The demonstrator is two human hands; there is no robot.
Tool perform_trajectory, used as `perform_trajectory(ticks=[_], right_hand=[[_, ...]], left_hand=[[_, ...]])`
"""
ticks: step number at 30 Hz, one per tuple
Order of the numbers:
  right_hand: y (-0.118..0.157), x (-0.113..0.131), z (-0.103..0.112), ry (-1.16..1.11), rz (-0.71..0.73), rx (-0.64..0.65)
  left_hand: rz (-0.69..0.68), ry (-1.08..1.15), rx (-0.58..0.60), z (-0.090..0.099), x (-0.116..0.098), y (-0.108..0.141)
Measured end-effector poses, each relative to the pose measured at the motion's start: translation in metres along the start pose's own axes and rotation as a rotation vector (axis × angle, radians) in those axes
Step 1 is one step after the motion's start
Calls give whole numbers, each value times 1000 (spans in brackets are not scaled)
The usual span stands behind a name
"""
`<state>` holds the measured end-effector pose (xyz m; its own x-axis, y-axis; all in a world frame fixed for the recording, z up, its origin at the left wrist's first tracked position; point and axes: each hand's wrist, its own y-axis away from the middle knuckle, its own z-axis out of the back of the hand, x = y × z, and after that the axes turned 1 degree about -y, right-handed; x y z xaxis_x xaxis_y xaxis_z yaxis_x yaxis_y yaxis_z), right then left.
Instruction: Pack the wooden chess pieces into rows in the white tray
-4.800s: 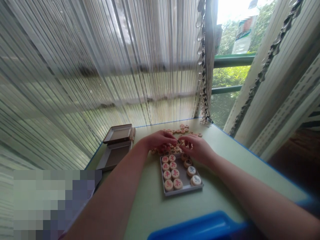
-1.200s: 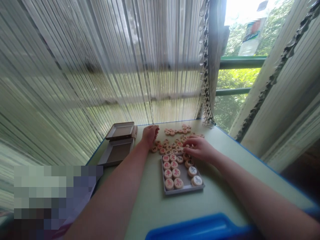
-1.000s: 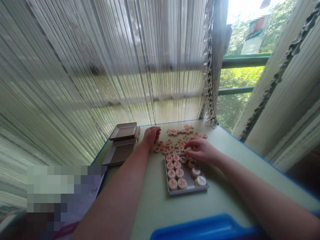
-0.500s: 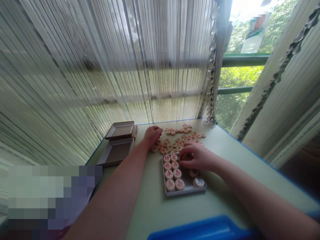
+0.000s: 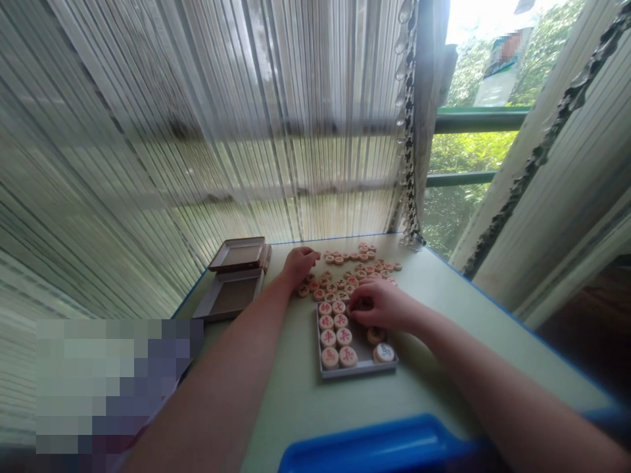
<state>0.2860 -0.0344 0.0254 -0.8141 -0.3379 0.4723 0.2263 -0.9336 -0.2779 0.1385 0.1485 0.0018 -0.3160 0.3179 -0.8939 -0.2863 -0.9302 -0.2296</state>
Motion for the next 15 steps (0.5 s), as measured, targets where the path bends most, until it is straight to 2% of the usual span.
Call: perform_trajectory(ticks=[3, 6, 8, 12, 15], right_hand=[[-3, -6, 2, -56, -117, -124], [-6, -23, 5, -84, -342, -345], [-7, -38, 5, 1, -468, -445], [-9, -63, 2, 198, -642, -481], [-10, -69, 1, 168, -669, -400]], left_hand=[[3, 10, 10, 0, 1, 0], [-13, 12, 10, 2, -1, 2], [-39, 11, -35, 3, -4, 4], [-67, 53, -159, 2, -10, 7], [-28, 140, -102, 2, -11, 8]])
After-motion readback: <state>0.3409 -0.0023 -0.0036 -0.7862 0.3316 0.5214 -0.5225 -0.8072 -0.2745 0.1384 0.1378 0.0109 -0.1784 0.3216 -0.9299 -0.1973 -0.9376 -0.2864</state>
